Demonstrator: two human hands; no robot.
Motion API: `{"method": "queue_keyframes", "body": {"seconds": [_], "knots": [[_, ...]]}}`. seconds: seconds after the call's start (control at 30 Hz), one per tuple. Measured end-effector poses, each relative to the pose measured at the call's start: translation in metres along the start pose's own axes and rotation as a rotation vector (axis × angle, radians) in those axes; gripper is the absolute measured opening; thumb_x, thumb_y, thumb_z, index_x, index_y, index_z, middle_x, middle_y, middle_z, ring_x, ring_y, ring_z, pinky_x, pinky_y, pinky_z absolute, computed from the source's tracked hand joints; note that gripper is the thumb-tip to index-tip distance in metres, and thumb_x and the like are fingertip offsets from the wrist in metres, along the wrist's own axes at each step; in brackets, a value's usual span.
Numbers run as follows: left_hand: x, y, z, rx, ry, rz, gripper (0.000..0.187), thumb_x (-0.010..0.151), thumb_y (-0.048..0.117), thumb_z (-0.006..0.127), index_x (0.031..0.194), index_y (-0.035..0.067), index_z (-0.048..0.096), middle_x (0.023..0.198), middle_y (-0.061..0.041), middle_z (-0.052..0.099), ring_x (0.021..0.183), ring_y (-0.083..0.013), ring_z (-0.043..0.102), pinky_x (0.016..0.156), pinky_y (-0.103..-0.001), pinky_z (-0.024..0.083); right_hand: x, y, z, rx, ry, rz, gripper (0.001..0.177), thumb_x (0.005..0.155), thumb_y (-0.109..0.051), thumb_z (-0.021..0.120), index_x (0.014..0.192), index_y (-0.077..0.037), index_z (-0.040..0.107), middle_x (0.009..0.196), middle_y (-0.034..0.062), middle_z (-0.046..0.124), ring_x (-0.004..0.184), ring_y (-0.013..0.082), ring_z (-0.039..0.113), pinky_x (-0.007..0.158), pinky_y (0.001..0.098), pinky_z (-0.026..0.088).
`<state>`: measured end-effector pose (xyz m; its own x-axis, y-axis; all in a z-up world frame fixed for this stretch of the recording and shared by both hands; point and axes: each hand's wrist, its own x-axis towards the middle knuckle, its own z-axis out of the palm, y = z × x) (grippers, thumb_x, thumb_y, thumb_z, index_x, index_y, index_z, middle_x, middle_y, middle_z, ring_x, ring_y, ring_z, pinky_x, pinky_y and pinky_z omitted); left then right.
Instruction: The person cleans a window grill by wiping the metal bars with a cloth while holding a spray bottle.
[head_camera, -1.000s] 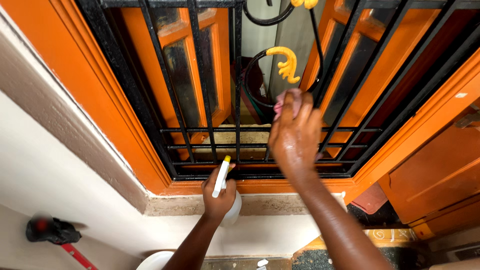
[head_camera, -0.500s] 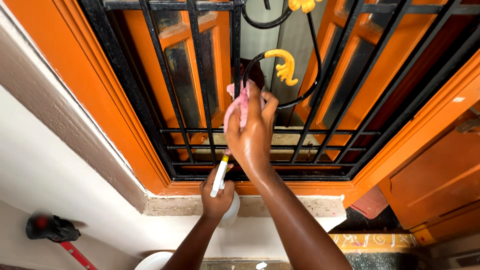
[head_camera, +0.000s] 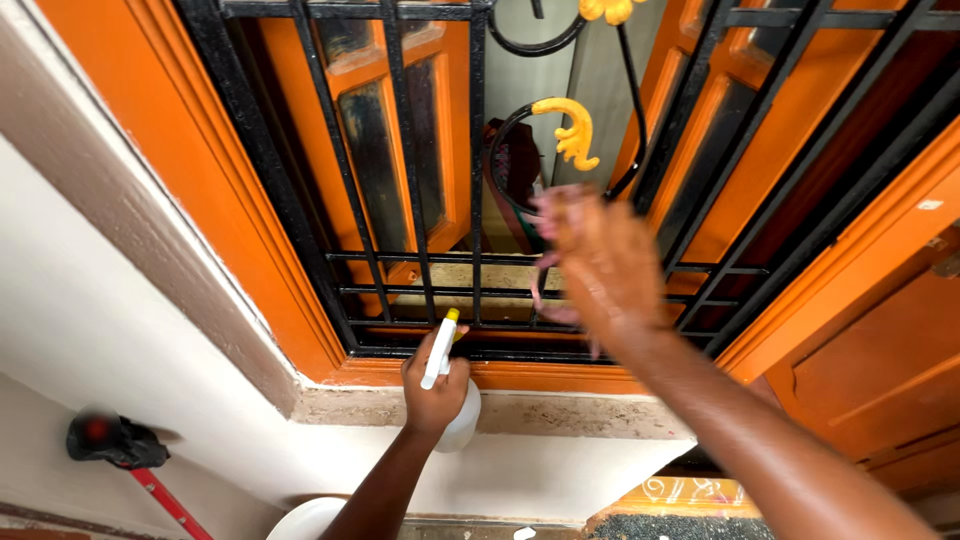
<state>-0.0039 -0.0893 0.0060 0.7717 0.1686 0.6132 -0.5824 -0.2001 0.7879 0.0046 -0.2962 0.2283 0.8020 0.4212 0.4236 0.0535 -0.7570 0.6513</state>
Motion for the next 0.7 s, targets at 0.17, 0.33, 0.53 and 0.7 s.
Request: {"method": "queue_keyframes", "body": {"seconds": [0.17, 0.33, 0.53, 0.7], "knots": [[0.000, 0.000, 0.000, -0.037, 0.002, 0.029, 0.045, 0.083, -0.006, 0.059, 0.127, -0.001, 0.065, 0.062, 0.005, 0.053, 0.049, -0.0002, 0.040, 0.044, -0.021, 0.033, -0.016, 0.020, -0.002, 0.057, 0.359, 0.099, 0.071, 0.074, -0.020, 0.072, 0.140, 0.000, 0.057, 0.130, 0.0153, 0.051, 0.089, 0.0237, 0.052, 0.068, 0.0350, 0.048], [0.002, 0.001, 0.000, -0.019, -0.004, 0.017, 0.044, 0.084, -0.006, 0.061, 0.127, -0.001, 0.066, 0.061, 0.004, 0.054, 0.048, -0.0005, 0.042, 0.044, -0.021, 0.033, 0.004, -0.030, 0.021, 0.211, 0.309, 0.291, 0.050, 0.091, 0.003, 0.061, 0.141, 0.007, 0.056, 0.135, 0.0246, 0.050, 0.092, 0.0248, 0.053, 0.069, 0.0327, 0.052], [0.001, 0.003, 0.001, -0.025, -0.009, -0.015, 0.045, 0.083, -0.004, 0.061, 0.128, 0.000, 0.066, 0.064, 0.002, 0.060, 0.050, -0.0018, 0.046, 0.046, -0.022, 0.039, 0.025, -0.084, 0.011, 0.670, 0.388, 0.548, 0.054, 0.089, 0.004, 0.059, 0.140, 0.017, 0.049, 0.130, 0.0332, 0.048, 0.107, 0.0341, 0.052, 0.077, 0.0379, 0.054], [0.001, 0.005, 0.001, 0.049, 0.012, -0.007, 0.044, 0.084, -0.004, 0.063, 0.128, -0.001, 0.069, 0.070, -0.005, 0.064, 0.053, -0.0058, 0.050, 0.051, -0.024, 0.043, 0.045, -0.099, -0.018, 1.348, 0.646, 0.499, 0.055, 0.095, 0.004, 0.058, 0.148, 0.010, 0.046, 0.128, 0.0268, 0.046, 0.121, 0.0331, 0.053, 0.099, 0.0439, 0.051]]}}
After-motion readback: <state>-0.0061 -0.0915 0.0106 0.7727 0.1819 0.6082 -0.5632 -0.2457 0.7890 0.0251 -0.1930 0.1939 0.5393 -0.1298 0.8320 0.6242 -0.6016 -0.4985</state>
